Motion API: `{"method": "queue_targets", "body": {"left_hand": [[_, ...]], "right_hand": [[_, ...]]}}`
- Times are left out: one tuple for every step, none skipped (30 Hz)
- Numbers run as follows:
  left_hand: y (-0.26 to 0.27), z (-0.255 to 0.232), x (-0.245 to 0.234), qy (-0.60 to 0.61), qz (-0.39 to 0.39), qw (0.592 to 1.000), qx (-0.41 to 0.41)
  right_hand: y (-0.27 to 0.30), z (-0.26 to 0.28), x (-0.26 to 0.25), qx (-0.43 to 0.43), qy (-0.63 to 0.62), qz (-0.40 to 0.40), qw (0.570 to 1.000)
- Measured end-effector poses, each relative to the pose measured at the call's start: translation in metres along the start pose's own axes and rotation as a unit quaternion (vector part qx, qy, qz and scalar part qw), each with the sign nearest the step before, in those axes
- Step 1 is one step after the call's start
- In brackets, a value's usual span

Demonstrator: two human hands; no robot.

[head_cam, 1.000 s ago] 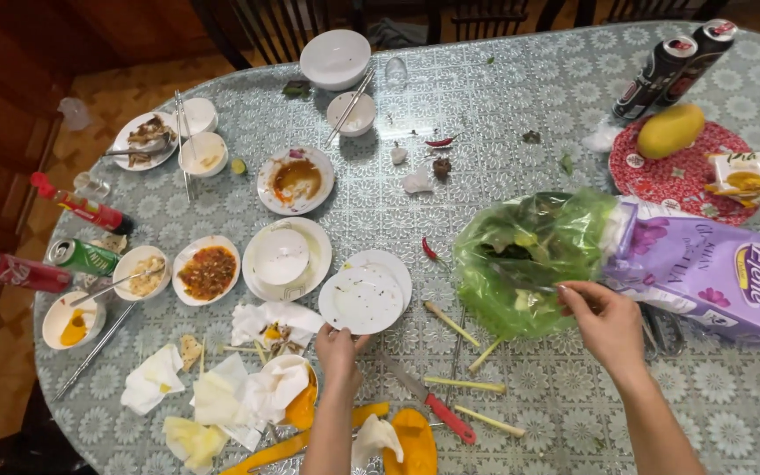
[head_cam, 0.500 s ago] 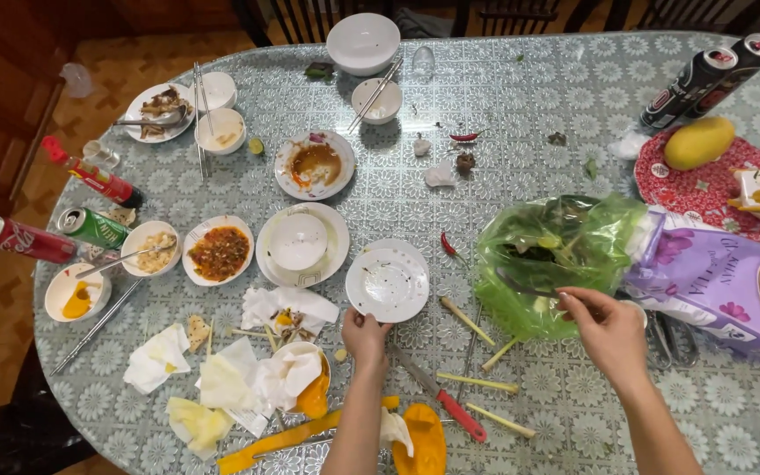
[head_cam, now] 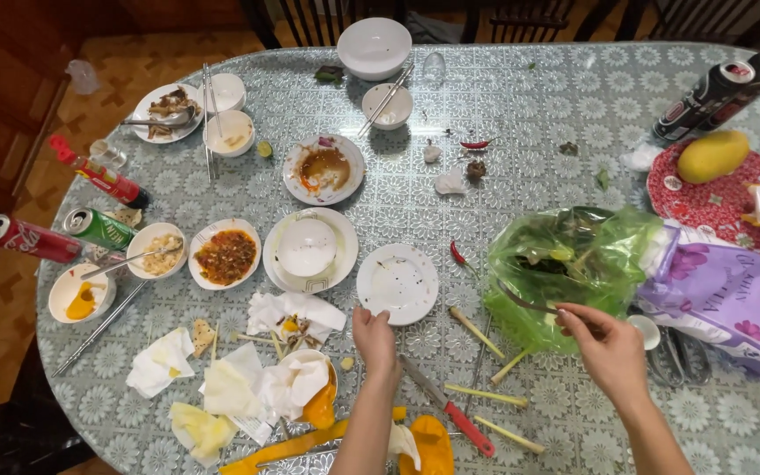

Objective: The person clears leftover food from multiple small plates and bowls into a green plastic bag using a spoon and chopsticks. They scrape each dish and place the empty plates and bowls into a stack. The person also handles a tissue and a piece of fruit peel during the process.

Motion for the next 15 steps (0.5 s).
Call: {"method": "queue_targets", "body": {"left_hand": [[0.004, -0.006, 0.002, 0.005, 0.01, 1.0, 0.003], [0.003, -0.011, 0.003, 0.009, 0.006, 1.0, 0.002], [0.003, -0.016, 0.007, 0.014, 0.022, 1.0, 0.01], [0.002, -0.023, 0.007, 0.019, 0.034, 0.999, 0.018], [-0.001, -0.031, 0.004, 0.023, 0.027, 0.999, 0.017], [-0.004, -0.042, 0.002, 0.058, 0.026, 0.997, 0.039], [-0.007, -0.053, 0.0, 0.093, 0.024, 0.994, 0.061], [-0.005, -0.072, -0.008, 0.098, 0.018, 0.993, 0.062], [-0.002, -0.093, -0.018, 0.101, -0.001, 0.991, 0.083], [0.001, -0.113, -0.029, 0.104, -0.021, 0.989, 0.104], [-0.015, -0.118, -0.041, 0.108, -0.027, 0.988, 0.104], [-0.031, -0.125, -0.058, 0.155, -0.055, 0.98, 0.115], [-0.046, -0.13, -0.075, 0.2, -0.082, 0.968, 0.126], [-0.076, -0.122, -0.087, 0.202, -0.086, 0.968, 0.125], [-0.105, -0.111, -0.101, 0.228, -0.115, 0.961, 0.108]], "right_hand": [[0.0, 0.002, -0.001, 0.001, 0.016, -0.006, 1.0], [-0.005, -0.001, 0.001, -0.002, 0.019, -0.002, 1.0], [-0.009, -0.003, 0.001, -0.013, 0.009, -0.006, 1.0], [-0.014, -0.003, 0.004, -0.024, -0.001, -0.006, 1.0], [-0.013, 0.001, 0.006, -0.027, 0.002, 0.002, 1.0], [-0.015, 0.007, 0.005, -0.03, 0.001, -0.002, 1.0], [-0.016, 0.012, 0.005, -0.034, 0.001, -0.006, 0.999], [-0.021, 0.012, 0.008, -0.039, 0.003, 0.0, 0.999], [-0.025, 0.014, 0.01, -0.056, 0.008, -0.005, 0.998], [-0.029, 0.016, 0.012, -0.073, 0.013, -0.01, 0.997], [-0.034, 0.017, 0.015, -0.078, 0.016, -0.004, 0.997], [-0.037, 0.019, 0.017, -0.096, 0.029, -0.006, 0.995], [-0.041, 0.021, 0.02, -0.114, 0.043, -0.008, 0.993], [-0.041, 0.025, 0.024, -0.115, 0.044, -0.004, 0.992], [-0.043, 0.027, 0.03, -0.107, 0.05, 0.005, 0.993]]}}
Point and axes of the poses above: each hand's wrist, its own y-axis away from the middle knuckle, its own x-axis out of the palm, z = x × y, the point moved 7 cm from there along -y, towards the middle knuckle, and after that the axes turned 4 degrees about -z, right-handed, at the moved point
